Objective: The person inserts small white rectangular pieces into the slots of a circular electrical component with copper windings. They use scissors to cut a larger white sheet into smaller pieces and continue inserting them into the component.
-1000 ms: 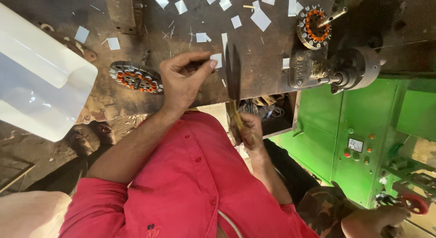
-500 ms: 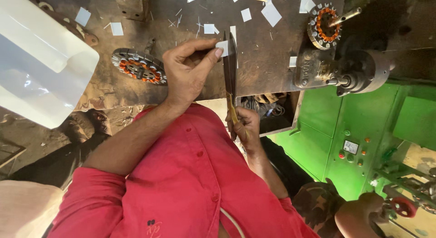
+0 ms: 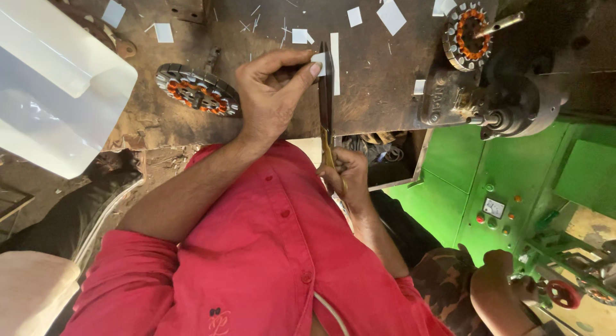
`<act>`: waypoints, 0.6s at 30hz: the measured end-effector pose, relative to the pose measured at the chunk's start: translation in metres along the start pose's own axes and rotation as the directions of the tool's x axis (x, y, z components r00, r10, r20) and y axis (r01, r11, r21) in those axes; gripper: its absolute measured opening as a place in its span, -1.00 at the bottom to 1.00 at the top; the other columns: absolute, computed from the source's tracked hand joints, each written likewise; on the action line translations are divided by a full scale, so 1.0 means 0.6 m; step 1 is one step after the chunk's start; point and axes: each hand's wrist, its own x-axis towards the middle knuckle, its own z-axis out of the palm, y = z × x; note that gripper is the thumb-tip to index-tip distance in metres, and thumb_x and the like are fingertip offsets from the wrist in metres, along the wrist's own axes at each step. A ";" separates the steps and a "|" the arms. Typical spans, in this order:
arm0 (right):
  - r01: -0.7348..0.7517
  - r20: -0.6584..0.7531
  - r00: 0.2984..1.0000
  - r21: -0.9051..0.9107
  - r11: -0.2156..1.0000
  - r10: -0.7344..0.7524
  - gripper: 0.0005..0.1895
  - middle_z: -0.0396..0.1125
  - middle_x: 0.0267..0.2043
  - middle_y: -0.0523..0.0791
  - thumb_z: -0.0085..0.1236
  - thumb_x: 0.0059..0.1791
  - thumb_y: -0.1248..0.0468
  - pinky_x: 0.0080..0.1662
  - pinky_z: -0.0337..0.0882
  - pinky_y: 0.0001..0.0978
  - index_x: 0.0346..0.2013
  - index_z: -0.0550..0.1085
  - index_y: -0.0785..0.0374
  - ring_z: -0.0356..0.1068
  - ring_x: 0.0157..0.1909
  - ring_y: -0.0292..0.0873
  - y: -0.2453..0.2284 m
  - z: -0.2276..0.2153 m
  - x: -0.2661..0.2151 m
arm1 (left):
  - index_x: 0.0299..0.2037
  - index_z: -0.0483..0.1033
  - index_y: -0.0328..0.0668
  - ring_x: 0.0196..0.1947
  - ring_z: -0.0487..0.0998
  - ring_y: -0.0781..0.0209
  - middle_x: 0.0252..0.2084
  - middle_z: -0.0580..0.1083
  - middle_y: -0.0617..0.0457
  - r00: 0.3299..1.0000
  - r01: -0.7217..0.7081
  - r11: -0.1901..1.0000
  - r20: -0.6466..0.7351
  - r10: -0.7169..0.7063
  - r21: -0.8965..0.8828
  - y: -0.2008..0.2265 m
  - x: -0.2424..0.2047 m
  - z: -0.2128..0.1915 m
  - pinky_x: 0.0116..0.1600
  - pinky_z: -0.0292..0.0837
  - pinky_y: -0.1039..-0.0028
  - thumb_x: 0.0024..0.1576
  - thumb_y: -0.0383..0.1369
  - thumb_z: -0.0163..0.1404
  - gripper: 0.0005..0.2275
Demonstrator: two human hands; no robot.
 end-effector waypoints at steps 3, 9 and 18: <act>-0.025 -0.019 1.000 -0.076 0.997 0.024 -0.71 0.28 -0.67 -0.24 0.37 -0.02 0.25 -0.63 0.12 -0.54 -0.50 0.47 0.35 0.20 -0.67 -0.45 0.018 -0.009 0.016 | -0.06 0.61 -0.42 -0.18 0.70 0.31 -0.16 0.63 -0.09 0.998 0.063 0.998 -0.005 -0.063 -0.021 -0.020 0.007 -0.003 -0.05 0.66 0.52 0.20 -0.58 0.19 -0.86; -0.111 -0.179 0.984 -0.592 0.798 0.004 -0.75 0.33 -0.63 -0.11 0.41 -0.05 0.25 -0.59 0.23 -0.32 -0.44 0.53 0.36 0.30 -0.64 -0.26 -0.004 -0.064 0.096 | -0.04 0.64 -0.33 -0.33 0.64 0.26 -0.20 0.66 -0.08 0.960 0.180 0.860 0.105 -0.259 0.477 -0.057 0.013 -0.017 -0.25 0.56 0.46 0.13 -0.51 0.14 -0.80; 0.186 -0.104 0.875 -0.830 0.527 -0.473 -0.83 0.52 -0.33 0.03 0.06 -0.02 0.51 -0.25 0.48 -0.35 -0.26 0.62 0.38 0.55 -0.35 -0.10 -0.102 -0.231 0.315 | -0.05 0.59 -0.35 -0.13 0.57 -0.33 -0.09 0.54 -0.28 0.966 -0.102 0.561 0.218 -0.142 0.822 -0.074 0.015 -0.036 -0.02 0.48 0.05 0.12 -0.57 -0.01 -0.78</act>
